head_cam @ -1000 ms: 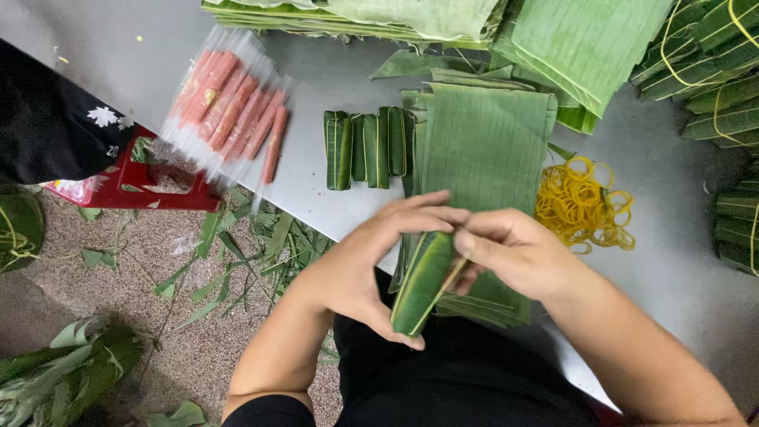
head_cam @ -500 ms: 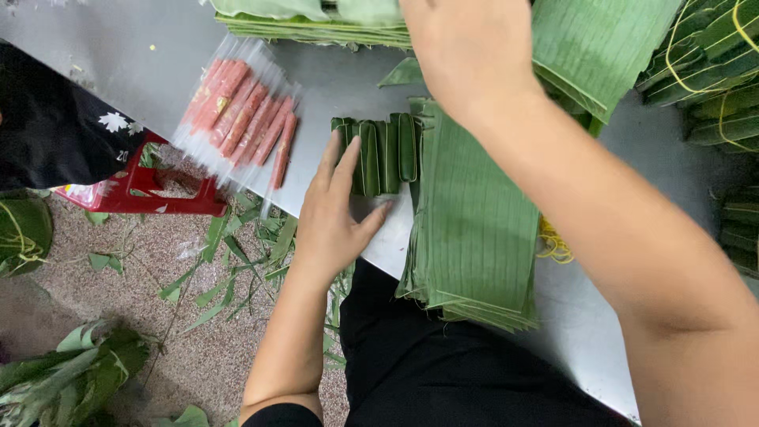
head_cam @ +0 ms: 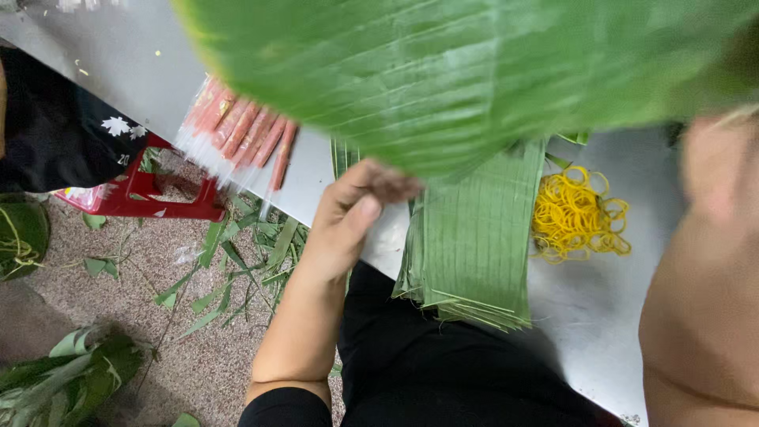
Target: The person places a pink sausage stick on a banana leaf, folds the leaf around it, and secures the wrapped roll with a yellow rubber band. They repeat this wrapping cycle, stacking the finished leaf-wrapped rolls on the table alongside the others.
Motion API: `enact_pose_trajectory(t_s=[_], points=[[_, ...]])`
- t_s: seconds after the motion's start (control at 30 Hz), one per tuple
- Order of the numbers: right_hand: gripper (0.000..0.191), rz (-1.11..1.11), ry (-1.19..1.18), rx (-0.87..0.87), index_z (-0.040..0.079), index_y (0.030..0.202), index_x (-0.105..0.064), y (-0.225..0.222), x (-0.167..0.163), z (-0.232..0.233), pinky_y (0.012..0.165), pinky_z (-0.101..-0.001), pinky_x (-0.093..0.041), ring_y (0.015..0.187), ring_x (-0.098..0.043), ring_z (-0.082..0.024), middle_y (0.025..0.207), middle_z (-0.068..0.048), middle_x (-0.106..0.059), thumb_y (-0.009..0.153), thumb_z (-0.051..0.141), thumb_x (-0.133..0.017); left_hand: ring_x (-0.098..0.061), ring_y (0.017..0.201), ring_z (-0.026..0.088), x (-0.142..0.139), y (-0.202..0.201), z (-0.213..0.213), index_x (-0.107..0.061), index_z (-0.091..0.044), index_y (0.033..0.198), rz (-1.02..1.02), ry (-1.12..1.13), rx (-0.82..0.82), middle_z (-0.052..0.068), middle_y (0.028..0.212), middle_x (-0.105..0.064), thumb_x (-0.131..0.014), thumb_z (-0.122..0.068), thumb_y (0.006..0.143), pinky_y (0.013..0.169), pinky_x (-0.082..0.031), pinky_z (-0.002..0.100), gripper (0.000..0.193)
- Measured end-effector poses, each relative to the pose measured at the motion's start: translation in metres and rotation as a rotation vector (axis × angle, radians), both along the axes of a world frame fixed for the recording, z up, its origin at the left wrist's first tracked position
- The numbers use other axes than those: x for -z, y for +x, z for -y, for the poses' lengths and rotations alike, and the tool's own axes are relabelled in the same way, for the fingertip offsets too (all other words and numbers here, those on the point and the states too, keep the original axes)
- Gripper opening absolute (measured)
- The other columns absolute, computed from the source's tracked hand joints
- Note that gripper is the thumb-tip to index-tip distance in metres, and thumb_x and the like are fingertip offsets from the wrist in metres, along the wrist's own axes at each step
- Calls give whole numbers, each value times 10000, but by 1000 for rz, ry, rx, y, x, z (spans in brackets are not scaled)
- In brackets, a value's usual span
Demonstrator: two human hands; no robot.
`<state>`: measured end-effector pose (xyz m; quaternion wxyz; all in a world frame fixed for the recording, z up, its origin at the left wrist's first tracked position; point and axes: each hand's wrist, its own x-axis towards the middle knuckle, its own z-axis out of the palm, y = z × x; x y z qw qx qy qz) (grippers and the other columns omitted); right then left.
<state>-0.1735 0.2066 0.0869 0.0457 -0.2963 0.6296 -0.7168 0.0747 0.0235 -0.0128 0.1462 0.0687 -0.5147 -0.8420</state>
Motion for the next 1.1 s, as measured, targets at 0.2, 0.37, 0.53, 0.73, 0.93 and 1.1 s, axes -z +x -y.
enact_pose_trajectory(t_s=[0.2,0.37,0.53,0.73,0.93,1.1], points=[[421,646,-200,-280,49,1401,-597,86,74,-32,1128,-401,-550,1198,-676,-187,1312,-96,-654,1010,-94,-655,-542,1409,263,4,-18,-20,-453,-67,1531,-121,447,-111,93,1507,-538,-697,-342,983,1183,-429,477,660],[436,1050,-209,-835,-63,1340,-612,93,125,-51,936,-410,-569,1087,-718,-296,1245,-222,-698,1095,296,-642,-607,1227,353,38,-10,-8,-487,46,1445,219,517,-379,195,1363,-611,-622,-211,1046,1071,-497,540,493],[603,859,589,-144,83,1493,-424,82,120,-44,810,-415,-566,1101,-739,-257,1370,-116,-636,975,285,-658,-636,735,225,48,2,4,-586,-14,1210,163,531,-465,74,885,-637,-609,-80,870,683,-563,394,347],[316,745,-268,-408,38,1378,-492,51,88,-65,917,-462,-608,1073,-703,-279,1257,-152,-642,1195,280,-579,-451,533,128,-23,50,96,-489,-107,839,-412,617,-568,6,695,-465,-475,-104,1089,520,-395,257,250],[402,1018,11,-442,110,1433,-543,98,130,-37,631,-425,-540,861,-675,-248,1149,-106,-674,1105,334,-604,-642,1149,298,19,12,15,-560,-84,1339,339,566,-686,110,1253,-661,-413,-511,1008,1021,-515,497,560],[371,214,695,-417,21,1221,-673,119,127,-32,779,-371,-518,925,-635,-214,1111,-100,-690,1029,338,-647,-624,1238,299,11,-14,-22,-509,-48,1418,262,621,-449,121,1360,-640,-492,-406,1003,1071,-492,490,548]])
